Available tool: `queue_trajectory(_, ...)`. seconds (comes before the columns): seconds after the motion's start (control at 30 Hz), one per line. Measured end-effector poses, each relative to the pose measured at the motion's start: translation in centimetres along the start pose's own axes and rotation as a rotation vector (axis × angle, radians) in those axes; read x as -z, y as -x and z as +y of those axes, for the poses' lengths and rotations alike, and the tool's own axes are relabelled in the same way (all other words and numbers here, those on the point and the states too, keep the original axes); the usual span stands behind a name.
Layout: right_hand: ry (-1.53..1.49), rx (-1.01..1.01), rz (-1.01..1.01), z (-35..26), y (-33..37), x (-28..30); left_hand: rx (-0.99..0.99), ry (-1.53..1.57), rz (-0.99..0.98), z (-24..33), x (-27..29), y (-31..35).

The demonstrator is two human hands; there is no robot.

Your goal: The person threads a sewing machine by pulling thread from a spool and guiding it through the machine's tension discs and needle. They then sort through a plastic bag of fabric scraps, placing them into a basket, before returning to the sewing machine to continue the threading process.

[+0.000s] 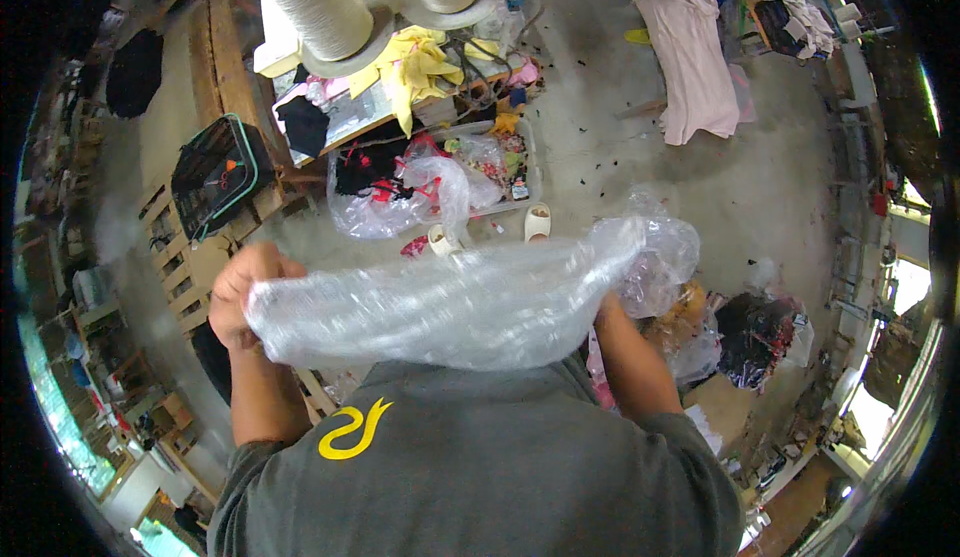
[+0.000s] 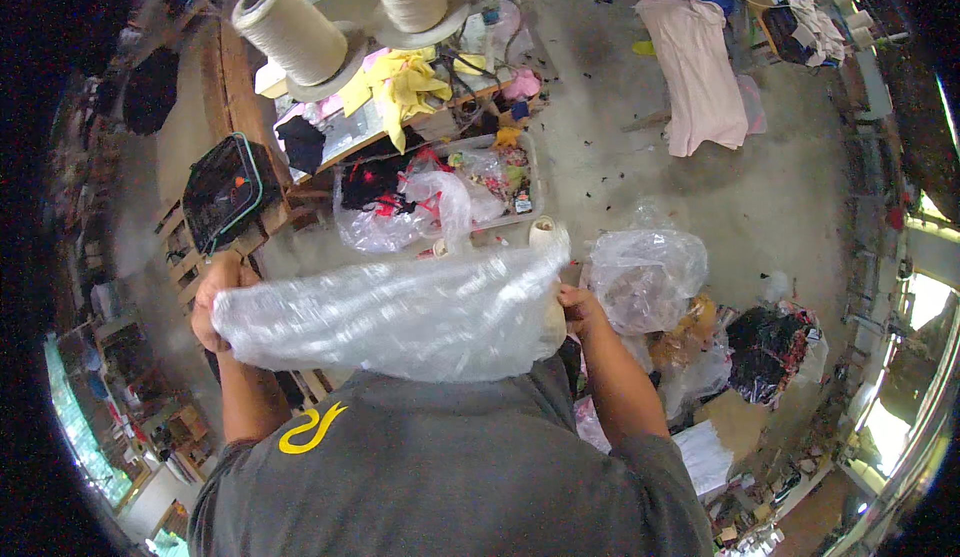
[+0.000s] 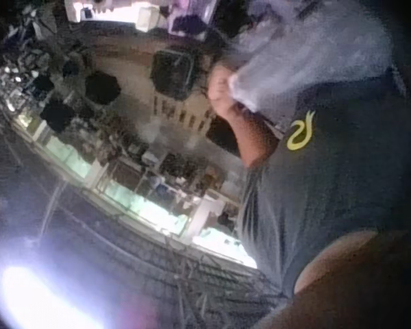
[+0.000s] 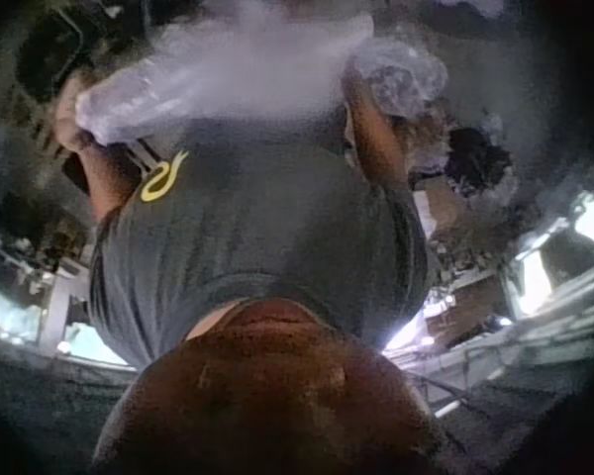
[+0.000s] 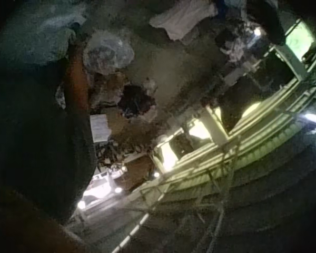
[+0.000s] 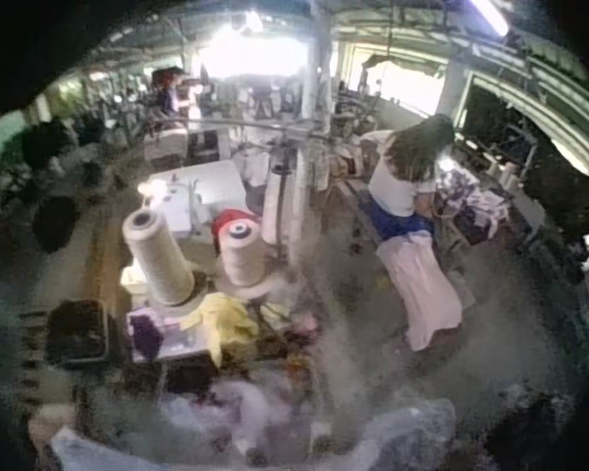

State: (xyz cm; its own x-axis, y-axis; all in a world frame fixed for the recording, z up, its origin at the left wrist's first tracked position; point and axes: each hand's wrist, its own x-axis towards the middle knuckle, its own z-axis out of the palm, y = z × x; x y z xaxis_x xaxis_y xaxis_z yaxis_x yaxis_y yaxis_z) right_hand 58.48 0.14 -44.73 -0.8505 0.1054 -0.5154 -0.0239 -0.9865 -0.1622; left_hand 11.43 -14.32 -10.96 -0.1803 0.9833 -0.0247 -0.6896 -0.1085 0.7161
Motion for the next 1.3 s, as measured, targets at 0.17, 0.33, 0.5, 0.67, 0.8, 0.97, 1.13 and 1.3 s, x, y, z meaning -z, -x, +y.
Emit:
queue_trajectory(0.17,0.010,0.328,0.365,-6.0,4.8,-3.0,0.014,-0.521,0.347,-2.8,-0.8,-4.1)
queue_trajectory(0.33,-0.223,0.446,0.538,-12.2,10.2,4.3,0.080,-1.771,0.287,-13.7,6.2,-8.0)
queue_trajectory(0.5,-0.083,0.362,0.618,-21.8,18.6,9.5,0.447,-1.824,0.909,-29.7,21.4,-6.3)
queue_trajectory(0.67,-0.040,0.431,0.613,-30.2,25.3,9.4,1.140,-1.270,1.095,-40.9,28.1,-4.6)
queue_trajectory(0.8,0.014,0.420,0.627,-33.9,27.1,7.9,1.222,-0.591,1.252,-45.7,26.4,-7.4)
queue_trajectory(0.97,0.125,0.392,0.591,-36.9,25.6,6.9,0.829,-0.177,1.624,-47.7,23.8,-9.2)
queue_trajectory(1.13,0.178,0.374,0.466,-40.4,22.4,3.0,0.652,0.036,1.625,-45.2,20.7,-9.3)
queue_trajectory(1.3,0.087,0.408,0.436,-44.2,20.3,2.6,0.394,0.371,1.407,-48.0,18.4,-6.5)
